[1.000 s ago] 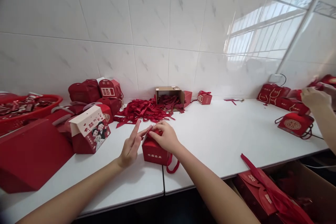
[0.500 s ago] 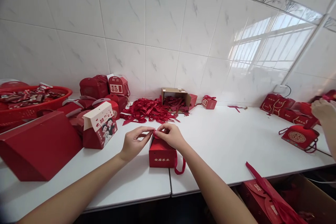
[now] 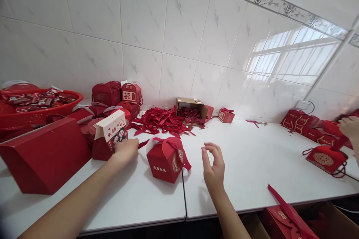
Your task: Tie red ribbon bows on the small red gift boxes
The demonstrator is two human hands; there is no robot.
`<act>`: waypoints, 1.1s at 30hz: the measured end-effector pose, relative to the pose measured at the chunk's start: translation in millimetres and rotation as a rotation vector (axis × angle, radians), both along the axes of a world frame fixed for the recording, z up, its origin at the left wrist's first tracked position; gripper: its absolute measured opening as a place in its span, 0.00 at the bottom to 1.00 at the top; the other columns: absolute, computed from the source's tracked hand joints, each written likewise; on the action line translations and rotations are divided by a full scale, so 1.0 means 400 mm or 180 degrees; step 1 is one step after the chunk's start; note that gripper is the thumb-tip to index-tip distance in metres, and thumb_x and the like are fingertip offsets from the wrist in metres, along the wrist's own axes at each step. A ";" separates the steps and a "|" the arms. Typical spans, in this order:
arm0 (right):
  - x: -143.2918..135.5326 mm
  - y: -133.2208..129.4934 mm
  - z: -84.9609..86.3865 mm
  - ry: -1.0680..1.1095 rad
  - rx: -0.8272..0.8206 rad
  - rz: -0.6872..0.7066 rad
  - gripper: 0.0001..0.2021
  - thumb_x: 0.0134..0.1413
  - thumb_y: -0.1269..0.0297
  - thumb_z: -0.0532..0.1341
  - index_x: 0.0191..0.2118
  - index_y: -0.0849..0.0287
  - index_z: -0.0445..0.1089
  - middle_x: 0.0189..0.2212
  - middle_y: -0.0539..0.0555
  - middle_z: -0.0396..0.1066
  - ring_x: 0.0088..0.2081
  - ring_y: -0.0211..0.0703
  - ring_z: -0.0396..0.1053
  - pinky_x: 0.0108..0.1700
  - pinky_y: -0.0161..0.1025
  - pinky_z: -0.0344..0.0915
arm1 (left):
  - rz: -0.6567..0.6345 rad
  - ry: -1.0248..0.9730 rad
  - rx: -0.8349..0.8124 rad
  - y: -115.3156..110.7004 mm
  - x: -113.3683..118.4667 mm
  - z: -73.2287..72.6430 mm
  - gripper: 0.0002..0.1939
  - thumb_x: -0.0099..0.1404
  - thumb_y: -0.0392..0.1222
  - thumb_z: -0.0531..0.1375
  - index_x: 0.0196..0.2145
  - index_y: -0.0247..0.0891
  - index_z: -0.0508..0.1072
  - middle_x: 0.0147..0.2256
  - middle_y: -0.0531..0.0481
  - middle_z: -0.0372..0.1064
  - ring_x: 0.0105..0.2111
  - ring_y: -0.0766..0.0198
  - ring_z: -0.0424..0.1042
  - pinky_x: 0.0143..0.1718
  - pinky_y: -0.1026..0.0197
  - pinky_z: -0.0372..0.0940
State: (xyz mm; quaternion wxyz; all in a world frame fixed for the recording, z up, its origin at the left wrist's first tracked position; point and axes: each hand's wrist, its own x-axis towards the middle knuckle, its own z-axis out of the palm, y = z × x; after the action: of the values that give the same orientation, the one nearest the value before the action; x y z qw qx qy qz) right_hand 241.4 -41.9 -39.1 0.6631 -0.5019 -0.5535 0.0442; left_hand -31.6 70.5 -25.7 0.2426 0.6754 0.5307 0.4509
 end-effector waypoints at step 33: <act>0.130 -0.008 -0.023 -0.1021 -0.0411 -0.0377 0.03 0.47 0.69 0.55 0.27 0.54 0.62 0.30 0.53 0.67 0.31 0.44 0.66 0.27 0.39 0.63 | -0.0874 -0.0301 -0.1059 -0.036 0.111 -0.064 0.11 0.45 0.34 0.61 0.18 0.40 0.59 0.17 0.59 0.58 0.16 0.68 0.58 0.19 0.66 0.48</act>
State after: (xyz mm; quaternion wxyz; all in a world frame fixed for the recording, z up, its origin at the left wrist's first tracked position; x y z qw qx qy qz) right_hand 293.3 -44.9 -48.1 0.5341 -0.5758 -0.6177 -0.0400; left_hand 12.7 56.3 -51.1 0.4344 0.6702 0.4889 0.3510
